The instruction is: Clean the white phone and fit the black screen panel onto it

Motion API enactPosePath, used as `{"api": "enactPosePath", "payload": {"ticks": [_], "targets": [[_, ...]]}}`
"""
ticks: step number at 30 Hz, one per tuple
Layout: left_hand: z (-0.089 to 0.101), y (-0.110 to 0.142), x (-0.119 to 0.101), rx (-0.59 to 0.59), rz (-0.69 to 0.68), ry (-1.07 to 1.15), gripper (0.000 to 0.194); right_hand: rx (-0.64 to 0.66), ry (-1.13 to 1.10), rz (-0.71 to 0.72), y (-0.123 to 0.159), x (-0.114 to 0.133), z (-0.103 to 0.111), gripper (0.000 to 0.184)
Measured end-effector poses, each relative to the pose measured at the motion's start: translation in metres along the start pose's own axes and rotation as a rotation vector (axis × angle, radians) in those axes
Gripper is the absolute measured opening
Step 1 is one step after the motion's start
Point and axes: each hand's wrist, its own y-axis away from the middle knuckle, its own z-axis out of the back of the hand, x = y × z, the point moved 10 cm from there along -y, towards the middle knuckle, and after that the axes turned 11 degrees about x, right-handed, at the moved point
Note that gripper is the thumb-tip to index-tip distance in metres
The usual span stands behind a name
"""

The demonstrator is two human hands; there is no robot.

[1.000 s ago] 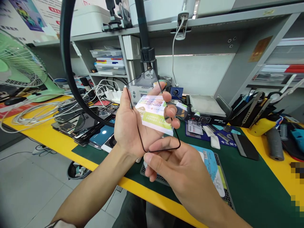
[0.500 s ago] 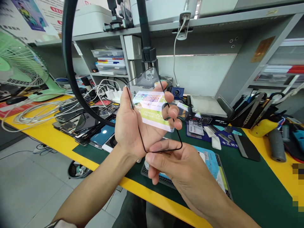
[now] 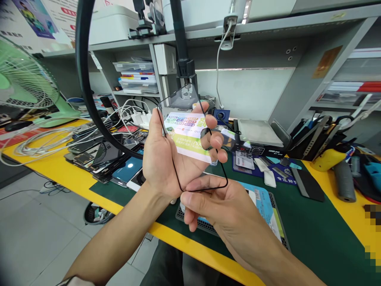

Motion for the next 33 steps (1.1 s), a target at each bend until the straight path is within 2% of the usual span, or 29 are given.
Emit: {"api": "enactPosePath", "payload": {"ticks": [9,15,20,25,33], "targets": [[-0.0004,0.0001,-0.0009,0.002,0.003,-0.053,0.079,0.0,-0.064,0.017,-0.0018,-0.0025,0.0005,0.019],[0.0045,0.0021,0.0013,-0.045,0.027,-0.064,0.074,-0.015,0.073,0.016,-0.002,0.0026,0.0034,0.015],[0.0053,0.0027,0.002,-0.058,0.025,-0.047,0.078,-0.051,0.145,0.019,-0.0019,0.0059,0.0048,0.017],[0.003,0.0013,-0.0015,-0.041,-0.009,-0.061,0.076,-0.027,0.083,0.019,-0.0035,0.0029,0.0033,0.016],[0.0038,0.0022,0.0015,-0.051,0.025,-0.028,0.079,-0.008,0.039,0.019,-0.0005,0.0018,0.0029,0.013]]}}
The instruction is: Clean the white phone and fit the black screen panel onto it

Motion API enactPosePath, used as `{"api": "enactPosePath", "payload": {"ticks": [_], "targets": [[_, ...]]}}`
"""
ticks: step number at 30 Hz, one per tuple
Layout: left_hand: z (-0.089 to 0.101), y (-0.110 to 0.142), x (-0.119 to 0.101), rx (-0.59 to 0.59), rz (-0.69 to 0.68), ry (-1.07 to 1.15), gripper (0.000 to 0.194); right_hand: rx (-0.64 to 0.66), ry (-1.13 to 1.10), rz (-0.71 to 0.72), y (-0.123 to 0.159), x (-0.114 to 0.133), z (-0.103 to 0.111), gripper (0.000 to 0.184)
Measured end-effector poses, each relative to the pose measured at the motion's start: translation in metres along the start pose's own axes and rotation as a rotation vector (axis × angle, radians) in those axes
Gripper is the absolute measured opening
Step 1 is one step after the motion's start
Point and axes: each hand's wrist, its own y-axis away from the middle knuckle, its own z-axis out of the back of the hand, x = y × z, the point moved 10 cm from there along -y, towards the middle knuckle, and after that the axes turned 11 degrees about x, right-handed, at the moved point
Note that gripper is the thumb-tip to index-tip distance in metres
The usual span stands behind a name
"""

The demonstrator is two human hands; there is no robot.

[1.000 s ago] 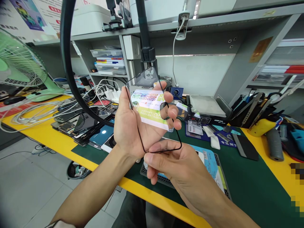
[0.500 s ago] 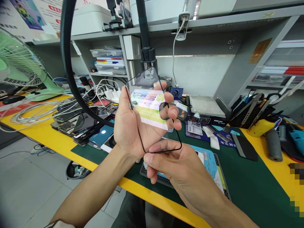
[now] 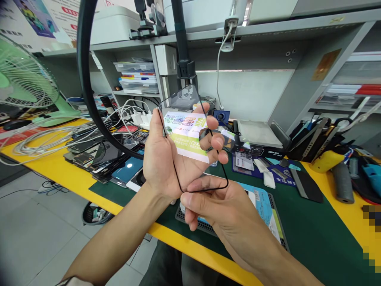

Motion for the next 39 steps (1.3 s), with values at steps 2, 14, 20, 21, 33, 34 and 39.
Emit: {"api": "enactPosePath", "payload": {"ticks": [2,14,20,21,33,34,39], "targets": [[-0.0014,-0.0006,-0.0014,0.013,-0.012,0.013,0.08,0.004,-0.004,0.005,-0.001,0.0001,0.0001,0.013],[-0.0019,-0.0007,0.0002,0.017,0.0,0.086,0.084,-0.001,-0.092,0.001,-0.003,-0.0046,-0.0001,0.021],[-0.0025,-0.0007,-0.0021,0.008,-0.033,0.098,0.079,0.001,-0.13,0.007,-0.0011,-0.0068,-0.0003,0.019],[-0.002,-0.0006,-0.0016,0.002,-0.03,0.102,0.08,0.003,-0.131,0.006,-0.0011,-0.007,-0.0004,0.018],[-0.0023,-0.0012,-0.0003,0.023,-0.011,0.084,0.082,0.006,-0.134,0.004,-0.0016,-0.0083,0.0,0.017],[-0.0022,-0.0012,-0.0007,0.022,-0.016,0.084,0.082,0.0,-0.135,0.005,-0.0013,-0.0082,0.0008,0.016],[-0.0037,-0.0021,-0.0012,0.054,-0.029,0.118,0.08,0.015,-0.142,0.018,-0.0005,-0.0055,-0.0011,0.02]]}}
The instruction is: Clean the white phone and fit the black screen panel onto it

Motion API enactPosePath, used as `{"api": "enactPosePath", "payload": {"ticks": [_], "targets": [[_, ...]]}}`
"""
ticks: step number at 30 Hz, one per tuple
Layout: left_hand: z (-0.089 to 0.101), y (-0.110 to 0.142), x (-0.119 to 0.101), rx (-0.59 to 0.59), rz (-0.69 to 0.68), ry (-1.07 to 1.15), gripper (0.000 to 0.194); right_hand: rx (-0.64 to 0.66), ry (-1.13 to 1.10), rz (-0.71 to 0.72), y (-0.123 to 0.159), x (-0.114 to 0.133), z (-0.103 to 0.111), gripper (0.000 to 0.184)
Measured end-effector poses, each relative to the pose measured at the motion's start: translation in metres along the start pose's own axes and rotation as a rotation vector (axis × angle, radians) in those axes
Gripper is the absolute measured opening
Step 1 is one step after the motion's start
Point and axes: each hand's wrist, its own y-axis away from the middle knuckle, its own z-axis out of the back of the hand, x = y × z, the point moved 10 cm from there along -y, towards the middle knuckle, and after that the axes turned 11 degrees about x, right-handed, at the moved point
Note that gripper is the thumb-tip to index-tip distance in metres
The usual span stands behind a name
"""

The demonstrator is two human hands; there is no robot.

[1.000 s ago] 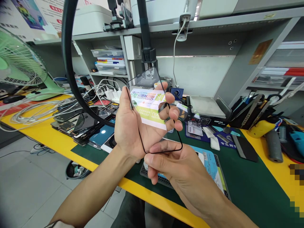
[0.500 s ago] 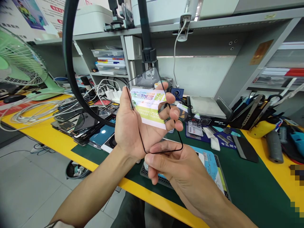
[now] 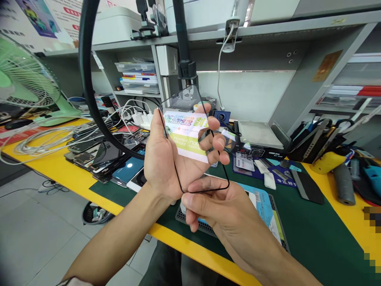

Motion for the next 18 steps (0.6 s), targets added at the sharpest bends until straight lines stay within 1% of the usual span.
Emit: {"api": "enactPosePath", "payload": {"ticks": [4,6,12,16,18], "targets": [[-0.001,0.0,0.0,0.01,-0.001,-0.017,0.081,0.001,-0.004,-0.005,-0.001,-0.002,-0.001,0.021],[-0.001,0.0,-0.001,0.007,0.001,-0.046,0.082,-0.003,0.018,0.015,-0.002,-0.001,-0.001,0.023],[-0.004,0.003,-0.007,0.008,-0.044,-0.172,0.083,-0.069,0.177,0.094,0.0,0.008,0.002,0.025],[-0.006,0.006,-0.008,-0.003,-0.056,-0.211,0.081,-0.121,0.232,0.079,0.001,0.005,0.007,0.025],[-0.005,0.007,-0.006,-0.024,-0.047,-0.202,0.079,-0.127,0.256,0.073,0.001,0.004,0.008,0.025]]}}
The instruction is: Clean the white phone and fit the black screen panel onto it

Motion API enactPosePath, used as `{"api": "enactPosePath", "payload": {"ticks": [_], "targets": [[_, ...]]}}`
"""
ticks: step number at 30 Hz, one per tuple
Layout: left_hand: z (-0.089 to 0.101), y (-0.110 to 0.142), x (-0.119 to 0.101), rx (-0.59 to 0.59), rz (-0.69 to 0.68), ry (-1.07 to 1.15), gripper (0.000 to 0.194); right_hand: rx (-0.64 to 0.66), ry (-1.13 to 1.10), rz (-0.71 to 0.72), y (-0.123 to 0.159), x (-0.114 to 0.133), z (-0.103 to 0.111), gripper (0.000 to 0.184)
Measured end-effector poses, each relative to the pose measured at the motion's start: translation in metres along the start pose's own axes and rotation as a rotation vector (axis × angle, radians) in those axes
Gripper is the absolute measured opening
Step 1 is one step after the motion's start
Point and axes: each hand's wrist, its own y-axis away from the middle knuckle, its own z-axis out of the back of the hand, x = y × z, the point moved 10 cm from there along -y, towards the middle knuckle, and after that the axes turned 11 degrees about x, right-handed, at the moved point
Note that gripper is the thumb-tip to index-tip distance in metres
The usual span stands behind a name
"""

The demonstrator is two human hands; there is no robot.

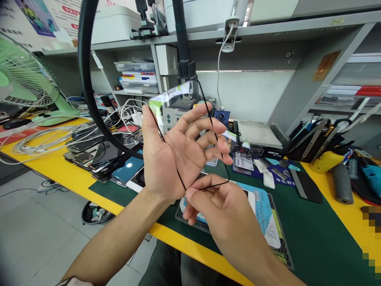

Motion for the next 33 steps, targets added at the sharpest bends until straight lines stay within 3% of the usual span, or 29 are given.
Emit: {"api": "enactPosePath", "payload": {"ticks": [21,33], "targets": [[0.002,-0.002,0.003,-0.034,-0.001,0.042,0.083,0.007,0.022,0.002,0.002,0.002,-0.004,0.022],[0.015,-0.007,0.006,-0.089,0.03,0.126,0.079,0.01,0.109,0.118,0.006,0.016,-0.01,0.026]]}}
